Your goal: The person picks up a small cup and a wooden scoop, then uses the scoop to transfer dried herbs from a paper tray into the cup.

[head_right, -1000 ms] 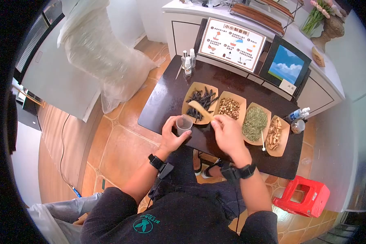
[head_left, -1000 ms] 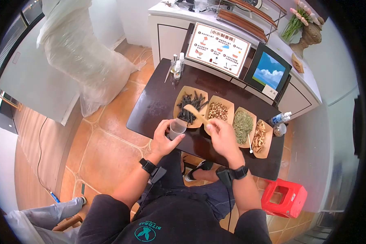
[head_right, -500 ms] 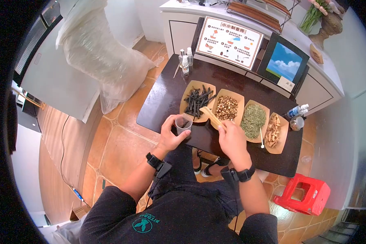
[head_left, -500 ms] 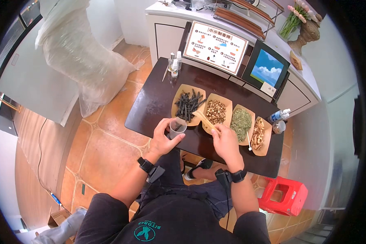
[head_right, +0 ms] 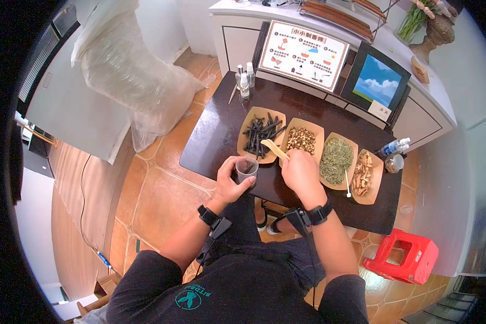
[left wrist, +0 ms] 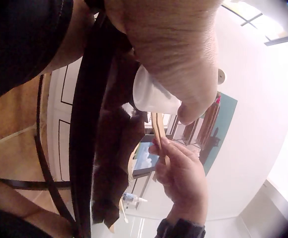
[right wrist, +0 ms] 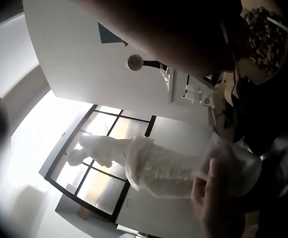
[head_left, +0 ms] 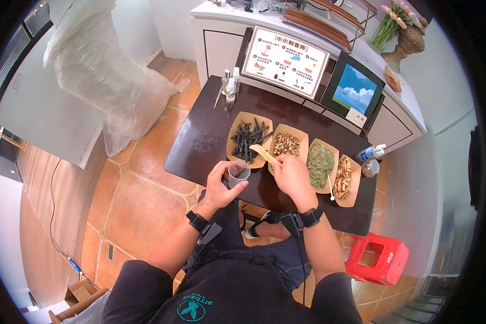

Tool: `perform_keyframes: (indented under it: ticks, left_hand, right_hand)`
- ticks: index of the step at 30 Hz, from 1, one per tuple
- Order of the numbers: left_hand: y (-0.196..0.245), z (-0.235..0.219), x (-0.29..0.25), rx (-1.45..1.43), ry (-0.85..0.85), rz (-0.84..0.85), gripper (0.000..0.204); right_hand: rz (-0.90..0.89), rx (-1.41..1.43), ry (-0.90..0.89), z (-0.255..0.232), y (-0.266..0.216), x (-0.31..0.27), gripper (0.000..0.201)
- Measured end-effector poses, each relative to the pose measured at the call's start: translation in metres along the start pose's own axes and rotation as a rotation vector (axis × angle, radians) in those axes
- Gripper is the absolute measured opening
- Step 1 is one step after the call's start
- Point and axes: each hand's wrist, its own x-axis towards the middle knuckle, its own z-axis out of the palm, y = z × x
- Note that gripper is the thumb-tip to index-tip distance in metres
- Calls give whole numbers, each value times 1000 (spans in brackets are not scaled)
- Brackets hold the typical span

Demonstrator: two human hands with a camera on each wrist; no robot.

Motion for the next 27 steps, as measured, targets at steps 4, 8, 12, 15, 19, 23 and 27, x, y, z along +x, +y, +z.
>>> perform_keyframes:
  ticks: [4,8,12,15,19,23,27]
  left_hand:
    - [3,-1,0,5,0,-8,48]
    - [2,-1,0,8,4,-7,48]
    - [0,1,0,2,17,-13,48]
    - [0,1,0,7,19,-1,48]
    - [0,3,0,4,20,-1,48]
    - [1,2,1,25,16,5,49]
    - [0,3,1,27,21,-20,51]
  right_hand:
    - [39,45,-58,5,0,9,22]
    - [83,95,-111,2,4,11,23]
    - [112,201,-86,-1,12,2,21]
    - [144,267,-38,-2,15,-4,20]
    - [119,344,1,-4,14,-12,20]
    - [160,556,-34,-3,6,-26,19]
    - [19,634,30,9,2,-48,18]
